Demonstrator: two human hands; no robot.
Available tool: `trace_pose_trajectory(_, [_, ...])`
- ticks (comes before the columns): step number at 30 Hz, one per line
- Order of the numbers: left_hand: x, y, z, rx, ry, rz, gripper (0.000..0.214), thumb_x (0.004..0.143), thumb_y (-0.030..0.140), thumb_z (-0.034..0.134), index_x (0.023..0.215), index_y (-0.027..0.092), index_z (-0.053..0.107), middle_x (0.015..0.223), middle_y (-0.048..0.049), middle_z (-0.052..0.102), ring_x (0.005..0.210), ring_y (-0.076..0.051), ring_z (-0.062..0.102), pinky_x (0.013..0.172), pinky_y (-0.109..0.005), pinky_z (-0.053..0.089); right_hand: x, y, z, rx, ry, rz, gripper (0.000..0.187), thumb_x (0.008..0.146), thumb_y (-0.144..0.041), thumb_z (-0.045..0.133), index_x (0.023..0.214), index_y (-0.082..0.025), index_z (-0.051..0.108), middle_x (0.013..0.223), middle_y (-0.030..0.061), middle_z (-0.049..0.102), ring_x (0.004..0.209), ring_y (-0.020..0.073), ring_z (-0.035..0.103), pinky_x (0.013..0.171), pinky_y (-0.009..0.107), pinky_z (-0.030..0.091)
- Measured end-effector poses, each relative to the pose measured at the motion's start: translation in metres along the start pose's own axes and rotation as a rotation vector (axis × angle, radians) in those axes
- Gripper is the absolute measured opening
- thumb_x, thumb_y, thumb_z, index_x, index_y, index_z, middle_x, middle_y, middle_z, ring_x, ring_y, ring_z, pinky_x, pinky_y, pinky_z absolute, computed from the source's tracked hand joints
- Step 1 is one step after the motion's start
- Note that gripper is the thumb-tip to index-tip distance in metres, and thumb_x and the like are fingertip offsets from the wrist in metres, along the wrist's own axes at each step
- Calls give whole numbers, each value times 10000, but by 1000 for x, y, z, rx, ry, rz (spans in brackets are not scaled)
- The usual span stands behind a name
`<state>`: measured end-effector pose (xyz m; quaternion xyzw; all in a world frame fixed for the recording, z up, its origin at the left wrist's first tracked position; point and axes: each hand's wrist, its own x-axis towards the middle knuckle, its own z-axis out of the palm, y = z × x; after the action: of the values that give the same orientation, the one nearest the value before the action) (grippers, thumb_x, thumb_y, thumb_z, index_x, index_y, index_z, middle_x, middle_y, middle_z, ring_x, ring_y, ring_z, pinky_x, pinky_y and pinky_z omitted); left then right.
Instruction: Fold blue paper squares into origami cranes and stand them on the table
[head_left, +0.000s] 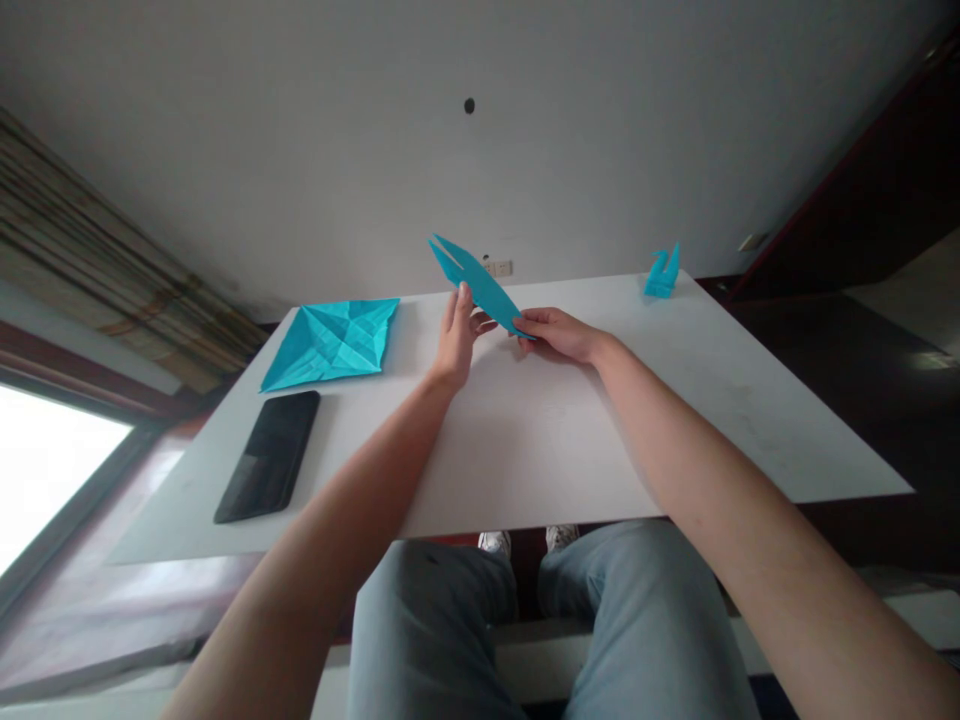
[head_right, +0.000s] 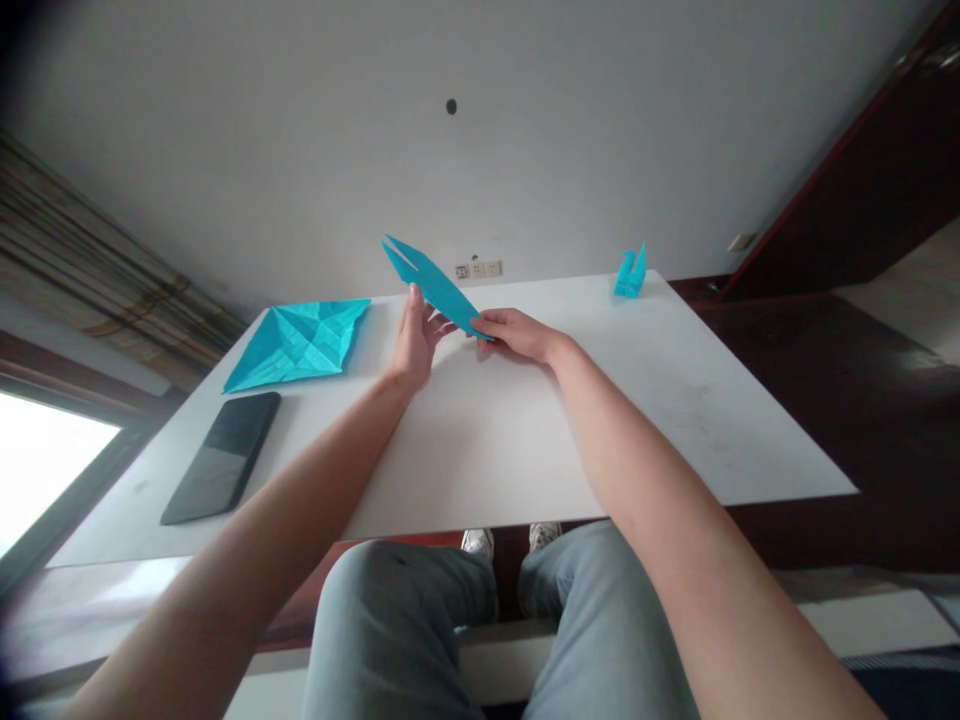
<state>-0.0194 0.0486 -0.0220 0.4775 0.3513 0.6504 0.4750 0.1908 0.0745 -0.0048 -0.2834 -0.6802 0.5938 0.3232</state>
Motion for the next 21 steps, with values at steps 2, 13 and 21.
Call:
trace_pose_trajectory(2, [0, 2, 0, -15, -22, -5, 537, 1058, 819, 677, 1107, 284, 668, 1216, -64, 812, 1055, -231, 837, 962, -373, 675, 0, 1, 0, 22, 31, -22, 675, 814, -872, 925, 800, -222, 744, 720, -1, 676, 677, 148, 504, 686, 308, 377])
trace_pose_trajectory(13, [-2, 3, 5, -113, -10, -31, 399, 1007, 598, 828, 1104, 264, 633, 1194, -57, 864, 1031, -247, 850, 958, -381, 657, 2, 2, -3, -51, -38, 12, 717, 793, -889, 925, 915, -195, 789, 714, 1, 694, 688, 162, 567, 695, 319, 390])
trace_pose_trajectory(21, [2, 0, 0, -206, 91, -33, 343, 984, 449, 847, 972, 261, 560, 931, 9, 719, 845, -178, 758, 856, -313, 636, 3, 3, -3, 5, -104, 53, 619, 810, -754, 1005, 920, -221, 711, 807, 21, 775, 751, 177, 664, 714, 311, 465])
